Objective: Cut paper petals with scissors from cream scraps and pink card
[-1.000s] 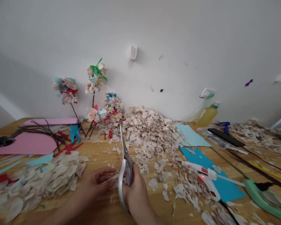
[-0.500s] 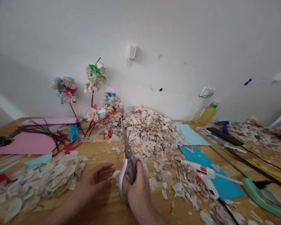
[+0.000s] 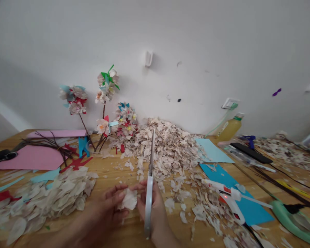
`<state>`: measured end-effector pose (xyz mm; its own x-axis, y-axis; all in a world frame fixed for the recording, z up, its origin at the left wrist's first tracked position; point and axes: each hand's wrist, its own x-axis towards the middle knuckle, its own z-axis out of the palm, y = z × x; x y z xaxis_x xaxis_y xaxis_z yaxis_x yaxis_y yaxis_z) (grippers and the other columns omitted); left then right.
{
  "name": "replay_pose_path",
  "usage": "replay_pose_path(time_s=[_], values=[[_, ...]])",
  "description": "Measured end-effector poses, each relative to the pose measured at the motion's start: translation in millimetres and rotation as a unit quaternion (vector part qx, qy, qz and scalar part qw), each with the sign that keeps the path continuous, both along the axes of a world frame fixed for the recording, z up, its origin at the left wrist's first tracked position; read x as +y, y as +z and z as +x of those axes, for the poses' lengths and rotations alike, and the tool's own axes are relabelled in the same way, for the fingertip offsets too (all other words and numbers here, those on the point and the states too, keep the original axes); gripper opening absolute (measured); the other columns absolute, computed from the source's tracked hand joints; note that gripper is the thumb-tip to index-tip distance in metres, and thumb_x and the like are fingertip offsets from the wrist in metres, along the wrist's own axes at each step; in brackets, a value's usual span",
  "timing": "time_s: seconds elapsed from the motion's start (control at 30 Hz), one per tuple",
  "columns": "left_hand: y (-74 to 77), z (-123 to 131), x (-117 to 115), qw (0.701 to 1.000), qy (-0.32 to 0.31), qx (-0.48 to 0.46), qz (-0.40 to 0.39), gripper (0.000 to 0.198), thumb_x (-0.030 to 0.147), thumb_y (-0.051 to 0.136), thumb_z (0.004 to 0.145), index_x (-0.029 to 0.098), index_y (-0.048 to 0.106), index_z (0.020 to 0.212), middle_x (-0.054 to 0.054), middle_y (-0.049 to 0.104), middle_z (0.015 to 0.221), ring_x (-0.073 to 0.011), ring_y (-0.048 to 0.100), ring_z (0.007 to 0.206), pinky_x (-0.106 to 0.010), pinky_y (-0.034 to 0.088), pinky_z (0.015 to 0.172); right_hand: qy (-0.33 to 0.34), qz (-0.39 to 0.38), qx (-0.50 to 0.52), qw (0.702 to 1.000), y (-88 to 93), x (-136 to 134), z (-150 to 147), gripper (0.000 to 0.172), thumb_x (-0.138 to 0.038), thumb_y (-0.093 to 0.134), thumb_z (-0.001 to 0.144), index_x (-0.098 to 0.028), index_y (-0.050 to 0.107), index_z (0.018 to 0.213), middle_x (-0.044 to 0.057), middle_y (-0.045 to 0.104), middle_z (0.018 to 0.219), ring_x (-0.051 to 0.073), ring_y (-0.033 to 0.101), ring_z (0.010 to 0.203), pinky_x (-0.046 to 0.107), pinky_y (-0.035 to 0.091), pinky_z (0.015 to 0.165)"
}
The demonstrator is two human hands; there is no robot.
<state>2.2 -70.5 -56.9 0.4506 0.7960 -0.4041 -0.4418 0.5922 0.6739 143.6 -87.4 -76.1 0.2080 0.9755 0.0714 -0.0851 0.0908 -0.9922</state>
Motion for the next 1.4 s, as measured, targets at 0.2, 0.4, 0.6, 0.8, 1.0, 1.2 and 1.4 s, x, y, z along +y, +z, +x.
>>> replay_pose_path(time_s=[0.2,0.4,0.6,0.8,1.0,1.2,1.4], values=[[-4.2,-4,4,0.974,0.059,0.058,0.211,0.044,0.030,0.075,0.058,0.019,0.049,0.091,0.006,0.057,0.056,-0.0089,0.053,0.057,-0.022,0.040,0.059,0.018,-0.024,0.164,0.986,0.7,-11,-5,0.032,-0.032,0.064,0.067,-0.021,0.055,0.094,0.002,0.068,0.077,0.000,0.029,0.028,0.016,0.021,0.028],[-5.5,-4,2,0.969,0.031,0.066,0.236,0.043,0.027,0.074,0.058,0.020,0.045,0.090,0.007,0.055,0.056,-0.0075,0.050,0.053,-0.019,0.033,0.051,0.047,-0.057,0.173,0.982,-2.7,-11,-9,0.038,-0.041,0.073,0.060,-0.020,0.054,0.085,-0.010,0.050,0.049,-0.001,0.026,0.024,0.012,0.020,0.026],[-12.4,-6,9,0.982,0.018,0.016,0.185,0.052,0.033,0.076,0.055,0.020,0.047,0.096,0.007,0.057,0.052,-0.0091,0.053,0.051,-0.022,0.039,0.053,0.062,-0.071,0.204,0.974,-1.4,-8,-6,0.037,-0.036,0.075,0.058,-0.021,0.053,0.084,-0.010,0.050,0.052,-0.002,0.025,0.026,0.012,0.020,0.026],[-8.3,-7,8,0.995,0.003,0.016,0.099,0.055,0.033,0.078,0.051,0.020,0.048,0.096,0.002,0.064,0.062,-0.0151,0.061,0.061,-0.028,0.046,0.061,0.110,-0.071,0.211,0.969,-1.3,-8,0,0.036,-0.034,0.075,0.060,-0.020,0.053,0.085,-0.011,0.050,0.048,-0.003,0.024,0.025,0.011,0.020,0.027],[-9.6,-7,7,0.995,-0.013,0.034,0.090,0.052,0.030,0.079,0.050,0.017,0.049,0.091,-0.001,0.067,0.063,-0.0143,0.062,0.058,-0.028,0.046,0.061,0.139,-0.064,0.134,0.979,-4.0,-9,2,0.045,-0.038,0.078,0.053,-0.022,0.052,0.087,-0.006,0.059,0.059,0.000,0.033,0.029,0.012,0.020,0.028],[-1.3,-11,6,0.997,-0.006,0.006,0.072,0.048,0.016,0.079,0.049,0.018,0.052,0.089,0.001,0.067,0.063,-0.0136,0.063,0.059,-0.025,0.045,0.061,0.138,-0.036,0.107,0.984,-10.0,-8,1,0.045,-0.036,0.079,0.047,-0.023,0.056,0.083,-0.006,0.056,0.063,0.008,0.048,0.046,0.017,0.035,0.039],[-1.9,-13,7,0.997,-0.038,0.008,0.063,0.048,0.018,0.079,0.050,0.018,0.050,0.088,0.002,0.067,0.060,-0.0119,0.063,0.058,-0.023,0.045,0.062,0.129,-0.067,0.063,0.987,0.1,-11,2,0.042,-0.043,0.074,0.057,-0.023,0.054,0.088,-0.005,0.058,0.072,-0.001,0.032,0.029,0.015,0.023,0.028]])
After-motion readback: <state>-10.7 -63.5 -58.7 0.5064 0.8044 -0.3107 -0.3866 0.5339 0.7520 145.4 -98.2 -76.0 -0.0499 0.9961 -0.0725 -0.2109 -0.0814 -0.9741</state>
